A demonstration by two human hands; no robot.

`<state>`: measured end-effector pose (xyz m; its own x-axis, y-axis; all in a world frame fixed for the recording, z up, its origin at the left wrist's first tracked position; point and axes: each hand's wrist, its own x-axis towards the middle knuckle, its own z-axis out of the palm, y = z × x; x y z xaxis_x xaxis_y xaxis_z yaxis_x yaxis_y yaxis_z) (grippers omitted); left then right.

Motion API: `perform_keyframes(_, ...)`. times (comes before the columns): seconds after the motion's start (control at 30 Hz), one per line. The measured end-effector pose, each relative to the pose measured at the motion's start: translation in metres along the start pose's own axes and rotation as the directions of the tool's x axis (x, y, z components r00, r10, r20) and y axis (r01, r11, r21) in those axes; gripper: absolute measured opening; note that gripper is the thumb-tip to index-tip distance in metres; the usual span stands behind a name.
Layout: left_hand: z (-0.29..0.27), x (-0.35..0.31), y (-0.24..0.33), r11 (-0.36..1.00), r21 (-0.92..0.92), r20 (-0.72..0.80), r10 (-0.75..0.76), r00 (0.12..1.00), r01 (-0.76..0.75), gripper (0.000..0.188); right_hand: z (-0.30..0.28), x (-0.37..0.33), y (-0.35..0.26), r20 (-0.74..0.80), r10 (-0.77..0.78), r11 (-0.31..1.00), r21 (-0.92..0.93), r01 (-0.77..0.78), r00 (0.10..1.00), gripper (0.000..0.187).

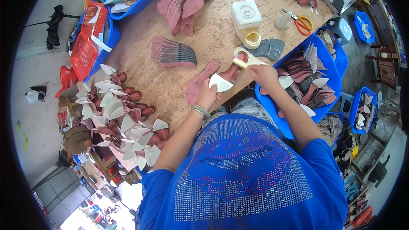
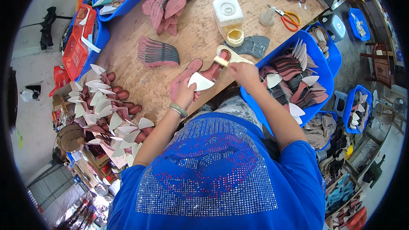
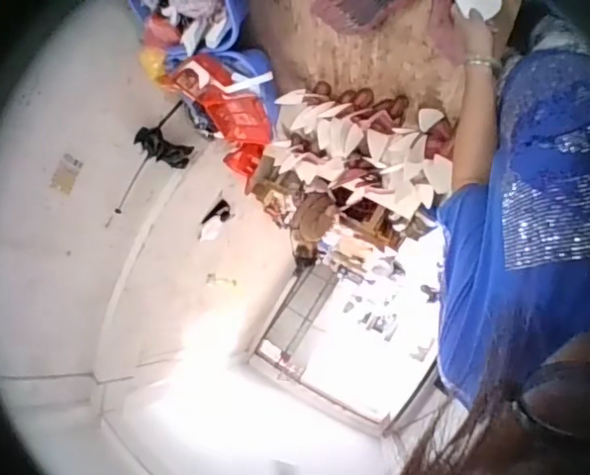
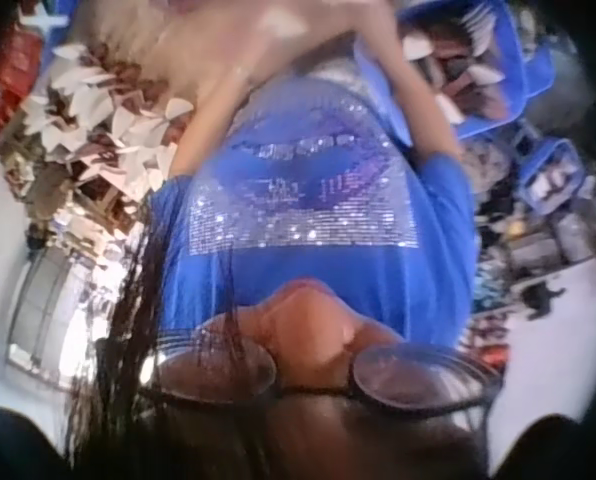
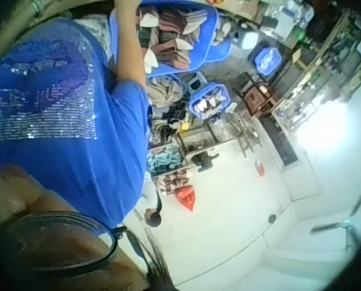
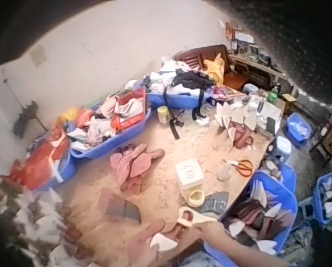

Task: The person applies glue to the bottom of a shoe sole using a brush and then presses it onto a shoe upper. The person repeats this process for multiple shoe parts, picking up new soles and uppers from piles on the table and placing the assembled shoes into a blue bin.

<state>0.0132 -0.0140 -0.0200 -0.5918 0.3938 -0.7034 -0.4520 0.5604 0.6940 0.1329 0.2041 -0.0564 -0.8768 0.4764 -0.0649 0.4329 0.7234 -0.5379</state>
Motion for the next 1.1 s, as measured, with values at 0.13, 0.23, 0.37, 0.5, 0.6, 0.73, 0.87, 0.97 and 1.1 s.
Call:
perform_keyframes(0.13,0.001,-0.003,-0.004,0.965,0.188,0.007,0.188,0.982,-0.186,0.056,-0.033,0.013,0.024,-0.106,0.227,0.970,0.113,-0.215,0.968,0.023)
perform_keyframes(0.23,-0.010,0.002,-0.008,0.905,0.326,0.143,0.238,0.961,-0.273,0.061,-0.048,0.028,0.038,-0.156,0.269,0.963,0.043,-0.266,0.950,0.022)
perform_keyframes(0.37,-0.021,0.010,-0.013,0.661,0.462,0.299,0.512,0.805,-0.592,0.054,-0.050,0.055,0.037,-0.146,0.162,0.976,-0.125,-0.181,0.976,0.021)
perform_keyframes(0.5,-0.025,0.011,-0.009,0.501,0.481,0.314,0.668,0.675,-0.720,0.046,-0.047,0.076,0.033,-0.110,0.038,0.971,-0.230,-0.063,0.993,0.020)
perform_keyframes(0.6,-0.041,-0.002,0.017,0.835,0.342,0.167,0.397,0.903,-0.431,0.040,-0.047,0.081,0.029,-0.057,0.046,0.958,-0.280,-0.061,0.997,0.020)
perform_keyframes(0.73,-0.084,-0.010,0.061,0.988,-0.080,0.128,0.142,0.982,-0.132,0.033,-0.045,0.080,0.035,-0.031,0.041,0.965,-0.257,-0.047,0.999,0.020)
perform_keyframes(0.87,-0.126,0.005,0.086,0.931,-0.343,0.105,0.173,0.979,-0.128,0.026,-0.046,0.074,0.035,-0.079,0.057,0.977,-0.202,-0.072,0.995,0.019)
perform_keyframes(0.97,-0.141,0.021,0.118,0.875,-0.419,0.038,0.285,0.958,-0.244,0.027,-0.049,0.069,0.033,-0.115,0.070,0.980,-0.176,-0.089,0.991,0.020)
perform_keyframes(1.1,-0.154,0.055,0.163,0.764,-0.496,-0.077,0.435,0.897,-0.413,0.028,-0.056,0.068,0.026,-0.144,0.101,0.983,-0.139,-0.121,0.984,0.019)
